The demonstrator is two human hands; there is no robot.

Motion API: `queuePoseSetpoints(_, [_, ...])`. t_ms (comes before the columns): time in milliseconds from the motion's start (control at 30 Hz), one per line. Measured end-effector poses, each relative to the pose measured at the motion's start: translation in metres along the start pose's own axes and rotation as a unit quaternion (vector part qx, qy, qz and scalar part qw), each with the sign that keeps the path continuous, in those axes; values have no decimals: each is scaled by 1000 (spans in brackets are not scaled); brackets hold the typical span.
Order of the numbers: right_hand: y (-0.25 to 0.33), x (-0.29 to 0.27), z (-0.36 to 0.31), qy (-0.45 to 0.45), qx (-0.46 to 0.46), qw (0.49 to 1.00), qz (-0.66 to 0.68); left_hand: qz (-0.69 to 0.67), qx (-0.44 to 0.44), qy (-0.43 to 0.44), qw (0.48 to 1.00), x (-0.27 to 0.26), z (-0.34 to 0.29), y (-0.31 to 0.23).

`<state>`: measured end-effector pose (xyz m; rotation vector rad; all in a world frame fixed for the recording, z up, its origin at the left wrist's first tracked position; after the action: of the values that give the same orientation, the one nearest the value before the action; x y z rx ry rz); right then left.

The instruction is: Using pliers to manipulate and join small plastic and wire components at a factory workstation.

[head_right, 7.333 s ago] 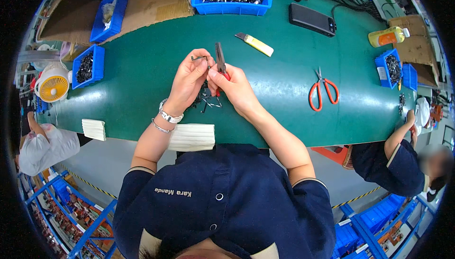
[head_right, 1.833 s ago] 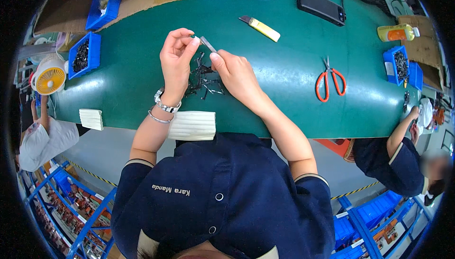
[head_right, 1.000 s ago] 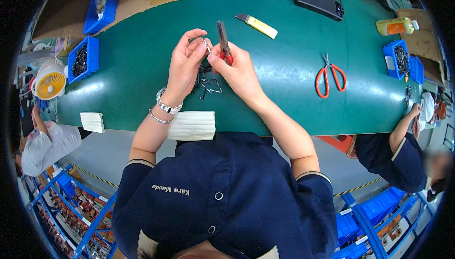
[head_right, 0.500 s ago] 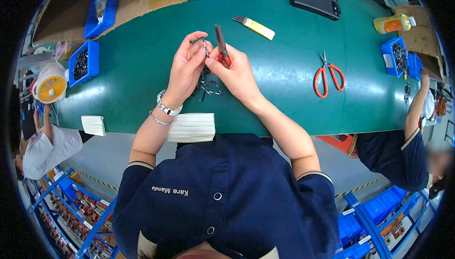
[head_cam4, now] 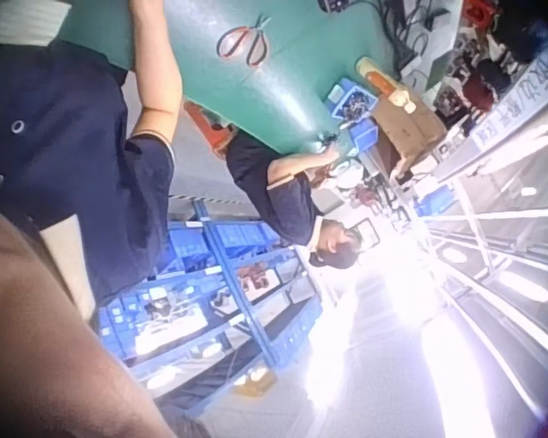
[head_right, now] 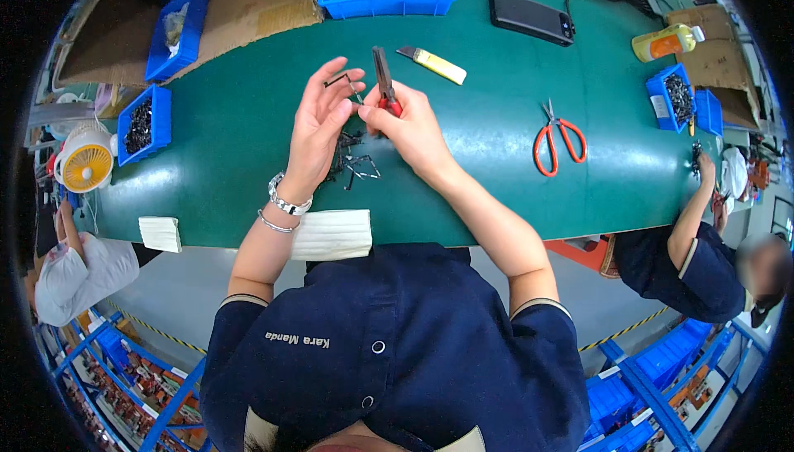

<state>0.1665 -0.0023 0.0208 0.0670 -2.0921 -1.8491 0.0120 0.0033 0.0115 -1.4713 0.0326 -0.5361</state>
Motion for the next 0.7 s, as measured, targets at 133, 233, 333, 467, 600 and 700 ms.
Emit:
queuePoseSetpoints(133, [29, -8, 40, 43, -23, 998, -46, 21, 32, -98, 994, -18, -1, -15])
queuePoseSetpoints(233, [48, -32, 76, -30, -32, 997, -70, 41, 44, -137, 989, -25, 1, -22])
queuePoseSetpoints(333, [48, -41, 78, -27, 11, 998, -58, 155, 58, -131, 978, -35, 6, -20])
queuePoseSetpoints(467, [18, -32, 42, -1, 62, 996, -61, 462, 23, -37, 886, -34, 0, -28])
queuePoseSetpoints(600, [-2, -27, 13, -22, 60, 997, -33, 614, -4, 25, 789, -33, -9, -29])
queuePoseSetpoints(700, [-13, -31, 4, -36, 65, 997, 12, 628, -22, 108, 771, -29, -10, -35])
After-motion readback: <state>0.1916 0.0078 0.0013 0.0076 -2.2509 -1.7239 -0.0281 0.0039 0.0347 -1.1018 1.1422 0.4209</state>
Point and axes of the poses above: each hand's wrist, its own z-axis towards the middle knuckle, its own x-axis out of the palm, y = z × x, the point moved 1 cm from there along z, towards the middle knuckle, and after that the axes turned 4 degrees about y, right-handed, at the moved point
